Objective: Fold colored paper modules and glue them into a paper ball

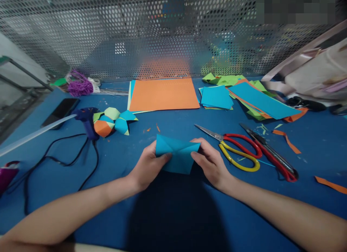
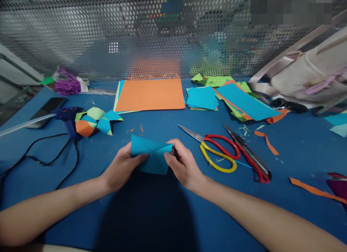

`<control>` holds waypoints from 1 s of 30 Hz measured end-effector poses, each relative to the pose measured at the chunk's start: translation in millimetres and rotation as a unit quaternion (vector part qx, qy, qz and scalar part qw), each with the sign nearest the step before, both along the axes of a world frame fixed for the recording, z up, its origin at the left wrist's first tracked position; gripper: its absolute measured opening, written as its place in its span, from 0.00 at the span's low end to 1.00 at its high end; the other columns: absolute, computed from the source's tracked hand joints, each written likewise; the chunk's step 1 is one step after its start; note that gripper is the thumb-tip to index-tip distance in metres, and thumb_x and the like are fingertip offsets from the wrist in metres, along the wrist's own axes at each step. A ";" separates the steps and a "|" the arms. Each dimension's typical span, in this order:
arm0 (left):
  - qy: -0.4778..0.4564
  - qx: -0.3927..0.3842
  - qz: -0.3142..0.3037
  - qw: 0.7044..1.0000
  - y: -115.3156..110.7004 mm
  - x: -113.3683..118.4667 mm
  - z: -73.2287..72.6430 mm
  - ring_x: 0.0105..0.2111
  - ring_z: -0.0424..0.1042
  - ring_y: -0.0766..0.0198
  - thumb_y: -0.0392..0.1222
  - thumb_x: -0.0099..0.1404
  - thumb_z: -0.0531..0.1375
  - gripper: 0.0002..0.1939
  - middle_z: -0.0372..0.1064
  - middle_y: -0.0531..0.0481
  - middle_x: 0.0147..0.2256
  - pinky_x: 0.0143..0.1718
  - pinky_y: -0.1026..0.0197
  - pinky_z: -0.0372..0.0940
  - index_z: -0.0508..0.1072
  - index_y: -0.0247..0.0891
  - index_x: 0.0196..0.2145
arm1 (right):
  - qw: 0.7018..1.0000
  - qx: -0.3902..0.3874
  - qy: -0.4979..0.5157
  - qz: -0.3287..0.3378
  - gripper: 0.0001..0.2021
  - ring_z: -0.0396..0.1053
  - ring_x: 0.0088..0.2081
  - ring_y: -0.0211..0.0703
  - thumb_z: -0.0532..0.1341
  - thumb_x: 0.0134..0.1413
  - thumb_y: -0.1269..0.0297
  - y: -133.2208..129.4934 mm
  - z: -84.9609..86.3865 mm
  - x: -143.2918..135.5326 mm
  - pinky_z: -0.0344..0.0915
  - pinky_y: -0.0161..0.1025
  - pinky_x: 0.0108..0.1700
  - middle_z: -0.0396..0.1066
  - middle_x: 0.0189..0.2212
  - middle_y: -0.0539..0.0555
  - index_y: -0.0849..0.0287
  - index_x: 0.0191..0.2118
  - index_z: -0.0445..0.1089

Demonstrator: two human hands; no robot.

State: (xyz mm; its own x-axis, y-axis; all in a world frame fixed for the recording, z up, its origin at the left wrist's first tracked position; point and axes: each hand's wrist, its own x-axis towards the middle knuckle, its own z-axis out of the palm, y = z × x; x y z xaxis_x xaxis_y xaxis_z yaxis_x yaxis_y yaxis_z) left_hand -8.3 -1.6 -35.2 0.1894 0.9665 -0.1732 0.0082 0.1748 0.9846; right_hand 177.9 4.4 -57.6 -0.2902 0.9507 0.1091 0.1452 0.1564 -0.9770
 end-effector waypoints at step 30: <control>-0.035 -0.020 -0.001 0.999 -3.4 2.9 1.0 0.40 0.71 0.59 0.47 0.64 0.56 0.13 0.74 0.49 0.39 0.44 0.58 0.66 0.74 0.38 0.40 | 0.990 0.089 -0.068 -0.086 0.08 0.59 0.24 0.36 0.61 0.51 0.61 2.1 2.7 -6.6 0.59 0.34 0.25 0.63 0.24 0.49 0.56 0.30 0.62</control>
